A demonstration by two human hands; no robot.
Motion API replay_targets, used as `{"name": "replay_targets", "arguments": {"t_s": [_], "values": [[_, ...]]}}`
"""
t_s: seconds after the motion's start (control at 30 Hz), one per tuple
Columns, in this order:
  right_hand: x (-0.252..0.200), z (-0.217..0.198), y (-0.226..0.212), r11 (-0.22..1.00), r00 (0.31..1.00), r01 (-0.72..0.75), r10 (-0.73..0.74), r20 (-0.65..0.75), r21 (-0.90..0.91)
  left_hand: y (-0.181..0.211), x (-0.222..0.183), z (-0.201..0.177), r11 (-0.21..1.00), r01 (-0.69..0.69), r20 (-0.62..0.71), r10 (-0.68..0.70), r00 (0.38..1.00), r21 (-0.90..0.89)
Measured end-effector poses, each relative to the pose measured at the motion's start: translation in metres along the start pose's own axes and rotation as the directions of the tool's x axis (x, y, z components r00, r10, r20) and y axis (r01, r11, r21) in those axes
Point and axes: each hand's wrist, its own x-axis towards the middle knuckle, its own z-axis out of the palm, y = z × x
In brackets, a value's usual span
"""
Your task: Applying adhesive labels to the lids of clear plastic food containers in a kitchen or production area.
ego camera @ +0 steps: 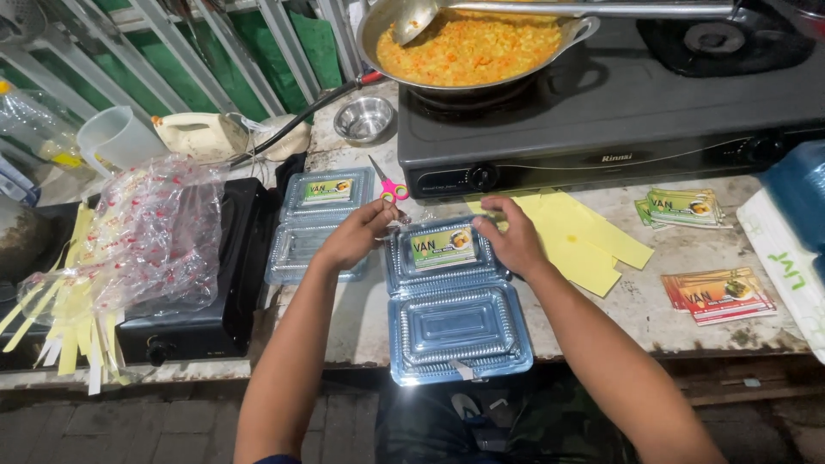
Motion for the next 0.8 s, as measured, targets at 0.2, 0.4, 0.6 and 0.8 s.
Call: {"name": "replay_targets", "arguments": {"t_s": [0.2, 0.4, 0.6, 0.8], "values": [[-0.003, -0.014, -0.01, 0.805, 0.998, -0.063, 0.05, 0.038, 0.591, -0.024, 0.003, 0.004, 0.981, -0.183, -0.111, 0.176, 0.978, -0.058], [-0.007, -0.053, -0.01, 0.602, 0.874, -0.354, -0.06, 0.482, 0.716, -0.012, -0.056, 0.025, 0.954, -0.252, -0.283, 0.2, 0.938, -0.161], [-0.014, -0.066, -0.024, 0.767, 0.694, -0.478, 0.032, 0.719, 0.428, -0.052, -0.07, 0.045, 0.957, -0.277, -0.149, 0.263, 0.953, -0.085], [-0.013, -0.067, -0.03, 0.873, 0.687, -0.42, 0.128, 0.716, 0.246, -0.058, -0.068, 0.071, 0.959, -0.242, -0.312, 0.277, 0.909, 0.147]]}}
